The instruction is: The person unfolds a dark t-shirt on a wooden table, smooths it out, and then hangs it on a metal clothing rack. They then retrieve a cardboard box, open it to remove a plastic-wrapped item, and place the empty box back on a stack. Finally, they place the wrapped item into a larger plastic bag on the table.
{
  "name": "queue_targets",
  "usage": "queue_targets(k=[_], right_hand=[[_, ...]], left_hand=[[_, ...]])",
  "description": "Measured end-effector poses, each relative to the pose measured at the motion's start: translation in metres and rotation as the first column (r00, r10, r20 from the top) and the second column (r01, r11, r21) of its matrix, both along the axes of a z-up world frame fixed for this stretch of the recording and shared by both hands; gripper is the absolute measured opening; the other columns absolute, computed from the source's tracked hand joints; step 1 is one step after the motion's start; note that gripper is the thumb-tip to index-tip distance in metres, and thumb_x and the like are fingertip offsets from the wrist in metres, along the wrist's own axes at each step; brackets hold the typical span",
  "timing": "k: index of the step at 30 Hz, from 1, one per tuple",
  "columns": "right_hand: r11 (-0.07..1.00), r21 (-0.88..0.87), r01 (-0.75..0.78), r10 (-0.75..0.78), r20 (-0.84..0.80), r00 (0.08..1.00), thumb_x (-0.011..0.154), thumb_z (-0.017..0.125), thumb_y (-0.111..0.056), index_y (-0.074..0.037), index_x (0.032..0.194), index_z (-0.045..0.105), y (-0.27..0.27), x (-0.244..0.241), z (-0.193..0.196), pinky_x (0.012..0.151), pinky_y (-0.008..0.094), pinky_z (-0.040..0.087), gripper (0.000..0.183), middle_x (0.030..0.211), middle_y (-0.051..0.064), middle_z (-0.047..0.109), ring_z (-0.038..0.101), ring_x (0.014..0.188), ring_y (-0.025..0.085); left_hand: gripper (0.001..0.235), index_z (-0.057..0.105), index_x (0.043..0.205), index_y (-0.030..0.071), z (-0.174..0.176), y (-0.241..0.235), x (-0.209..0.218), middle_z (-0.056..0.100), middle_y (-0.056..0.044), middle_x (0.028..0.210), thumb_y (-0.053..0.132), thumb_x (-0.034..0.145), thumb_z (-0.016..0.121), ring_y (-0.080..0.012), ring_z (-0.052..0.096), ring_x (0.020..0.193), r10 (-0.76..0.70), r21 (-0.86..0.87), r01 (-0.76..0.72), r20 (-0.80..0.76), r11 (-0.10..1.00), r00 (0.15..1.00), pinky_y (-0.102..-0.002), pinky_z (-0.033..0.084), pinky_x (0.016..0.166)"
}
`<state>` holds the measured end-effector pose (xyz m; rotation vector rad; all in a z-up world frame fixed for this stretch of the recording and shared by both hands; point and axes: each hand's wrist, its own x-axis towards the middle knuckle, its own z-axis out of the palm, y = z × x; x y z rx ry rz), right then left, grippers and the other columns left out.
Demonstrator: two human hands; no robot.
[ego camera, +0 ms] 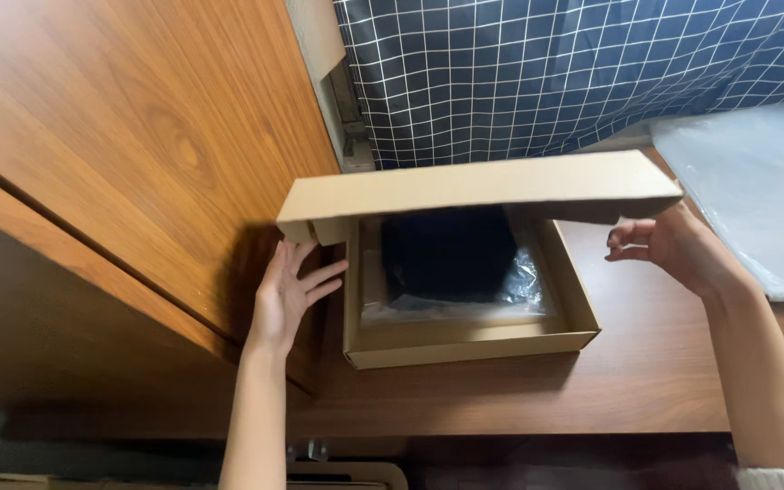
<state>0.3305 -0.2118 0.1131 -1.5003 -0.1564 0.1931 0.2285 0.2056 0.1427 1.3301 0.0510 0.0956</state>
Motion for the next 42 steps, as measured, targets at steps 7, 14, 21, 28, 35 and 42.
queue_targets(k=[7,14,21,28,35,42], right_hand=[[0.981,0.177,-0.080,0.059,0.121,0.991,0.085,0.030,-0.061,-0.015,0.130,0.042,0.020,0.034,0.008,0.072,0.040,0.044,0.065,0.101,0.002,0.053,0.051,0.074,0.018],[0.991,0.111,-0.073,0.058,0.133,0.989,0.086,0.029,-0.058,-0.018,0.132,0.040,0.033,0.082,0.030,0.076,0.039,0.045,0.062,0.087,0.016,0.055,0.053,0.073,0.024],[0.997,0.074,0.034,-0.046,0.163,0.986,0.086,0.037,-0.054,-0.010,0.137,0.037,0.040,0.132,0.018,0.069,0.036,0.046,0.067,0.077,0.008,0.053,0.050,0.064,0.017],[0.993,-0.054,0.101,-0.088,0.206,0.975,0.094,0.032,-0.047,-0.001,0.118,0.054,0.031,0.180,-0.010,0.063,0.034,0.046,0.056,0.075,0.010,0.052,0.046,0.061,0.017],[0.981,-0.145,0.129,-0.108,0.142,0.984,0.095,0.032,-0.047,0.000,0.090,0.054,0.028,0.213,-0.051,0.056,0.030,0.040,0.052,0.068,0.007,0.047,0.039,0.055,0.016],[0.959,-0.259,0.117,-0.091,0.109,0.990,0.097,0.027,-0.044,0.004,0.124,0.048,0.044,0.201,-0.080,0.088,0.052,0.039,0.059,0.118,0.026,0.049,0.042,0.114,0.035]], left_hand=[[0.073,0.000,0.139,0.024,-0.002,0.005,0.042,0.015,-0.012,0.147,0.047,0.080,0.036,-0.0324,0.052,0.108,-0.016,-0.001,0.017,0.187,1.000,0.982,-0.045,0.040,0.091],[0.067,0.002,0.138,0.025,0.009,0.010,0.101,0.015,-0.011,0.148,0.041,0.084,0.038,-0.0254,0.056,0.107,0.028,0.135,-0.075,0.318,0.988,0.948,-0.035,0.041,0.088],[0.056,0.026,0.135,0.014,0.009,0.022,0.167,0.032,-0.010,0.141,0.024,0.085,0.049,-0.0101,0.058,0.075,0.162,0.469,-0.389,0.453,0.793,0.877,-0.020,0.043,0.053],[0.040,0.049,0.115,0.006,-0.009,0.026,0.214,0.052,-0.010,0.124,0.030,0.083,0.053,-0.0060,0.050,0.055,0.200,0.514,-0.455,0.476,0.727,0.856,-0.024,0.052,0.064],[0.039,0.054,0.112,0.009,-0.065,0.032,0.235,0.062,-0.006,0.108,0.029,0.079,0.056,-0.0112,0.061,0.076,0.266,0.516,-0.377,0.279,0.769,0.923,-0.024,0.051,0.069],[0.044,0.047,0.126,0.004,-0.101,0.021,0.237,0.054,-0.025,0.115,0.025,0.086,0.050,-0.0343,0.057,0.099,0.364,0.719,-0.250,-0.005,0.649,0.931,-0.045,0.048,0.081]])
